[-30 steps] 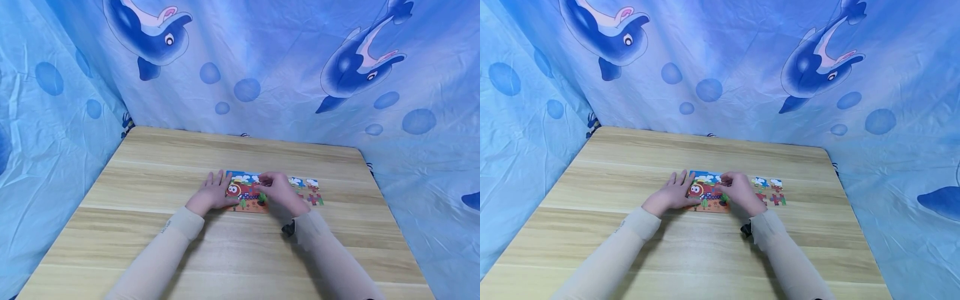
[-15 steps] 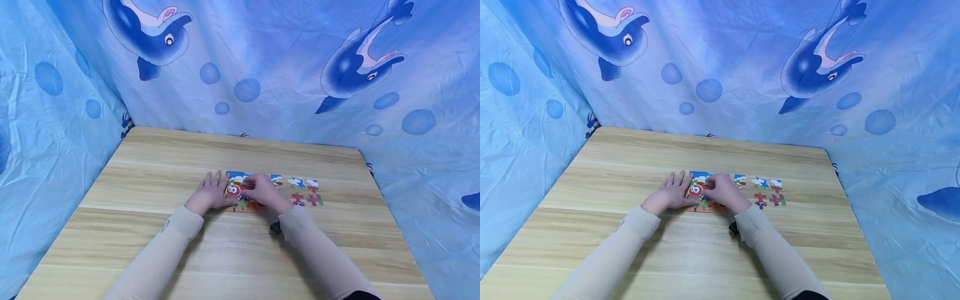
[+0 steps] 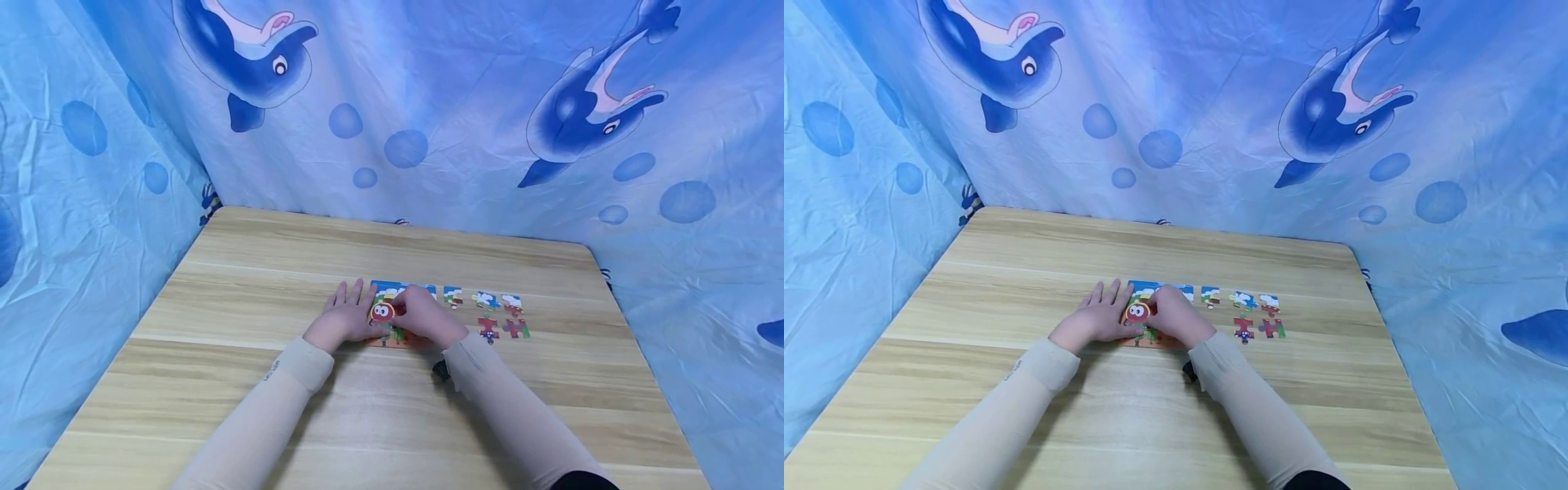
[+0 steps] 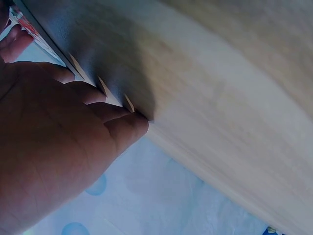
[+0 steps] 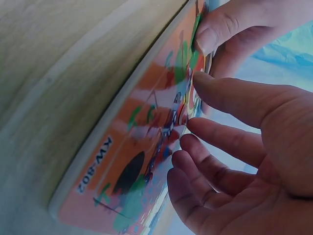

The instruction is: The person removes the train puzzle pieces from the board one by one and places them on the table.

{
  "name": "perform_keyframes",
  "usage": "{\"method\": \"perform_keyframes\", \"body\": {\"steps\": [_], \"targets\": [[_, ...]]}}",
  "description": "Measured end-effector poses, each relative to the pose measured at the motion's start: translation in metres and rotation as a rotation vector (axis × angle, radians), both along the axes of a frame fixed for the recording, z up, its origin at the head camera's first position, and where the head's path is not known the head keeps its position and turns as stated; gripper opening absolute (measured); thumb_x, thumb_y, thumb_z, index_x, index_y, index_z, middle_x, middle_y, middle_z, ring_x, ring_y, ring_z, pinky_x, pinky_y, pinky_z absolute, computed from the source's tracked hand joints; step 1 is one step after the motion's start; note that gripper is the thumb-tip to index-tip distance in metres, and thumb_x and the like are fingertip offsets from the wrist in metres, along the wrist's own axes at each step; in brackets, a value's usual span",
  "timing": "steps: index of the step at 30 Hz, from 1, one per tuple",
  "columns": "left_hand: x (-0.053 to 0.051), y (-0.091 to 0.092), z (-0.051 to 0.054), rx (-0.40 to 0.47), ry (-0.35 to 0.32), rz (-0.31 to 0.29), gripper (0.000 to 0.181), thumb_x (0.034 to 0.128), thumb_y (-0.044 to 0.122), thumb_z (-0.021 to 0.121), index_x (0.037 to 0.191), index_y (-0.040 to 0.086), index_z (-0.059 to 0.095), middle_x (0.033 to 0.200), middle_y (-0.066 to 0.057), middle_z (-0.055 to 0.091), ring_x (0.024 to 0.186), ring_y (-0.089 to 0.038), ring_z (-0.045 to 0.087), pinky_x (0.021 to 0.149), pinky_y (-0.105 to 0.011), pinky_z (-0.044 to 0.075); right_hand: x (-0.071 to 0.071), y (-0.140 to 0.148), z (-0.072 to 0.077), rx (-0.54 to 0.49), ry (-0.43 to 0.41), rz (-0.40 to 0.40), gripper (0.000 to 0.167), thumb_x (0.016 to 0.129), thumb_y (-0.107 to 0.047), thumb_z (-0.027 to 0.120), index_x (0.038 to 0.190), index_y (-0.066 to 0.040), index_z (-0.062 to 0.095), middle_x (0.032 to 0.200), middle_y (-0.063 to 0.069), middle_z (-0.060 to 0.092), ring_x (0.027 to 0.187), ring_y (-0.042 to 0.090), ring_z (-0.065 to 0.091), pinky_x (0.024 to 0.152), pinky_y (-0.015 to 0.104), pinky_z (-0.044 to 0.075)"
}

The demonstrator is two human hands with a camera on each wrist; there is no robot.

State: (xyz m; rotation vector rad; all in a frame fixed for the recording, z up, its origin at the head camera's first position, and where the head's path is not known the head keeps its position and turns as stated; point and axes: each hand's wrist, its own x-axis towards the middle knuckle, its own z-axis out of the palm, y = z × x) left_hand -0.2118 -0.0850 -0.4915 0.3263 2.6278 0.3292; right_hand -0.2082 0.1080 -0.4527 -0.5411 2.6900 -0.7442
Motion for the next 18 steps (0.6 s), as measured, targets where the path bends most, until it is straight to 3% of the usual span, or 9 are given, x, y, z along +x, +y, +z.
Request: {"method": "perform_keyframes", "body": {"steps": [8, 13, 18], "targets": [[-0.0008, 0.0003, -0.003, -0.013, 0.006, -0.008, 0.11, 0.0867, 0.08, 0.053, 0.163, 0.027, -0.007, 0.168, -0.009, -0.012, 0.149, -0.042, -0.018, 0.118, -0.06, 0.0, -0.0027, -0.0012, -0.0025, -0.044, -0.033, -0.02, 0.028, 0.092, -0.021, 0.08, 0.116, -0.007, 0.076, 0.105, 0.0, 0.067, 0.096, 0.016, 0.058, 0.093, 0.037, 0.05], [-0.0021, -0.0001, -0.0074, -0.026, 0.011, -0.011, 0.113, 0.0846, 0.083, 0.052, 0.163, 0.027, -0.008, 0.168, -0.008, -0.013, 0.149, -0.042, -0.018, 0.118, -0.06, 0.002, -0.005, -0.0003, -0.0063, -0.052, -0.011, -0.028, 0.024, 0.093, -0.019, 0.078, 0.114, -0.008, 0.076, 0.102, -0.001, 0.068, 0.094, 0.015, 0.06, 0.09, 0.036, 0.052], [-0.0007, -0.0006, -0.005, -0.019, 0.031, -0.009, 0.114, 0.0838, 0.084, 0.053, 0.164, 0.025, -0.004, 0.169, -0.01, -0.01, 0.15, -0.042, -0.015, 0.118, -0.06, 0.002, -0.0057, 0.0028, -0.0072, -0.105, -0.002, -0.04, 0.016, 0.095, -0.019, 0.076, 0.108, -0.011, 0.074, 0.097, -0.005, 0.067, 0.09, 0.011, 0.062, 0.084, 0.033, 0.054]]}}
